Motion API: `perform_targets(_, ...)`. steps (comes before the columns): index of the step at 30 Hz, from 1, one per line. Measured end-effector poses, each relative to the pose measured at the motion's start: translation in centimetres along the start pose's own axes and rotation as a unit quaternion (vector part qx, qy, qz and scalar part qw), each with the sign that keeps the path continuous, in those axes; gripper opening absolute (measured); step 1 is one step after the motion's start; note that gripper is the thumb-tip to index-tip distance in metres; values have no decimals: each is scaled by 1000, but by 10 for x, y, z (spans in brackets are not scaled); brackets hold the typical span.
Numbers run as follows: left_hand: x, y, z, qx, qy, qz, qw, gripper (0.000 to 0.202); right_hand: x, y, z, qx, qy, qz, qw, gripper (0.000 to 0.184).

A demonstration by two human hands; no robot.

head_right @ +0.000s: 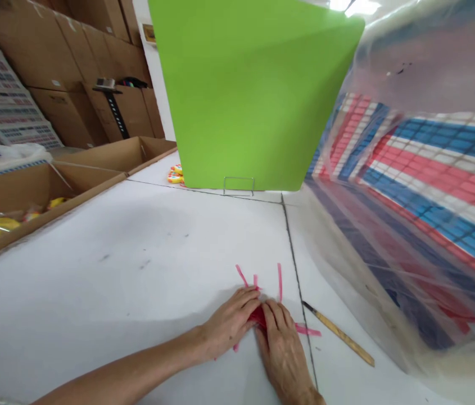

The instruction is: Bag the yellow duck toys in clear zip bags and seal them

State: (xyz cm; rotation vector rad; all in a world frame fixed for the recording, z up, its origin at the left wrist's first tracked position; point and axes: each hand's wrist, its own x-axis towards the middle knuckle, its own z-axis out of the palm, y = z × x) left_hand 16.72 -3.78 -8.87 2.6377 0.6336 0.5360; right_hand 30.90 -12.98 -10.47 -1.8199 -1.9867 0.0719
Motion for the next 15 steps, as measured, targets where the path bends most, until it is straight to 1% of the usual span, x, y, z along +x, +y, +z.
perform_targets(3,-3,-1,3,15,10,5,1000,17,3,-2,7,-5,16,16,1000,29)
perform_targets(5,-5,0,1,28,-15,11,999,16,4,-4,13,-12,33,1,999,30)
perform_targets(7,-8,4,-3,52,-56,13,997,23,3,-7,20,-26,58,-17,998,33)
perform_targets(9,-14,7,-6,80,-94,8,992,36,1,-11,29,-39,72,-8,997,32)
perform_targets(11,-22,9,-9,91,-117,-11,989,44,-1,-20,37,-53,57,39,996,30)
perform_targets(12,-27,9,-10,86,-119,-29,989,42,-2,-27,41,-60,41,76,994,30)
perform_targets(14,-39,5,-13,63,-104,-73,990,34,-3,-42,48,-58,16,141,988,31)
perform_targets(15,-46,2,-15,49,-90,-94,990,31,-3,-51,50,-42,16,168,985,29)
